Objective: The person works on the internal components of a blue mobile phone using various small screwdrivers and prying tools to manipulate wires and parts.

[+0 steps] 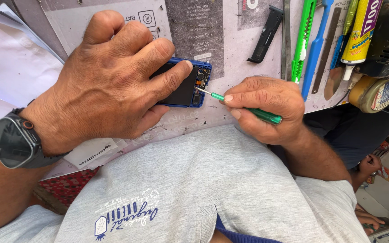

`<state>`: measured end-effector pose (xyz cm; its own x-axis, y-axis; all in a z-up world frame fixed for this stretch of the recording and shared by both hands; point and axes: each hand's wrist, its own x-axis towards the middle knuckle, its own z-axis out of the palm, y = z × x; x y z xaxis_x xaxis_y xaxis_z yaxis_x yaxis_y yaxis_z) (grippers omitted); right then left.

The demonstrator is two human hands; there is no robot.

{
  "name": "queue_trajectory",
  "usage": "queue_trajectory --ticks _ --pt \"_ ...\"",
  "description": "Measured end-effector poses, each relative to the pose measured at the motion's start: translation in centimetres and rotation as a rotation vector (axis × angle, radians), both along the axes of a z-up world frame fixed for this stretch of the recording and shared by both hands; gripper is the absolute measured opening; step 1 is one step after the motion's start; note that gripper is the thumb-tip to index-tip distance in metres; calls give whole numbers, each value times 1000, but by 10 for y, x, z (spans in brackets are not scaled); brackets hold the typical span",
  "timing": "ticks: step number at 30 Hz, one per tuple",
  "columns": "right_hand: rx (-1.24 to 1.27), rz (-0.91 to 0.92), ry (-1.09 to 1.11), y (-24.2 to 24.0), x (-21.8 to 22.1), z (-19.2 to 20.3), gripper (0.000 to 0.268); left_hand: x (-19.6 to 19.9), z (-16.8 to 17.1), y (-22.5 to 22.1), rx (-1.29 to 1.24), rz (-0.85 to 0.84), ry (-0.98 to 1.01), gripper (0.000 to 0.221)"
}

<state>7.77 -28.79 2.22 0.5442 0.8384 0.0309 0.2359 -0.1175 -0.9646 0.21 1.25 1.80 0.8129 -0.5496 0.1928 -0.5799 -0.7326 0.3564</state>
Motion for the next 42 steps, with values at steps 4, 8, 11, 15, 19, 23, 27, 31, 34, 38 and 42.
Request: queue_trajectory --ticks 4,8,11,15,19,23,27,31,34,38,42 --pt "8 29 11 -2 2 -1 22 -5 -4 -3 53 33 -61 67" --pt "7 50 -12 2 5 1 25 -5 -7 -6 0 45 -28 73" --pt "-29 34 -21 1 4 5 30 -5 -4 -6 5 43 -4 74" --pt "-29 -22 46 -8 -2 -1 26 -3 -3 -7 -33 27 -6 74" --pt "8 -67 77 -12 -4 -8 15 -1 0 -4 -65 2 8 75" --pt "-55 -60 -37 -10 -5 0 18 2 3 -3 -66 -11 27 75" --pt "-16 -23 -96 -11 1 -2 25 2 4 -4 -66 -8 31 74" --pt "9 -49 -176 -14 0 -5 27 1 3 -4 -57 -8 20 74" --pt "75 -81 -239 -12 0 -13 26 0 1 -4 -55 -7 24 74" --pt "23 -59 -410 -9 1 -7 27 1 2 -4 -58 -4 26 74" --pt "-109 43 -605 -5 3 10 24 -1 1 -4 -43 -1 8 72"
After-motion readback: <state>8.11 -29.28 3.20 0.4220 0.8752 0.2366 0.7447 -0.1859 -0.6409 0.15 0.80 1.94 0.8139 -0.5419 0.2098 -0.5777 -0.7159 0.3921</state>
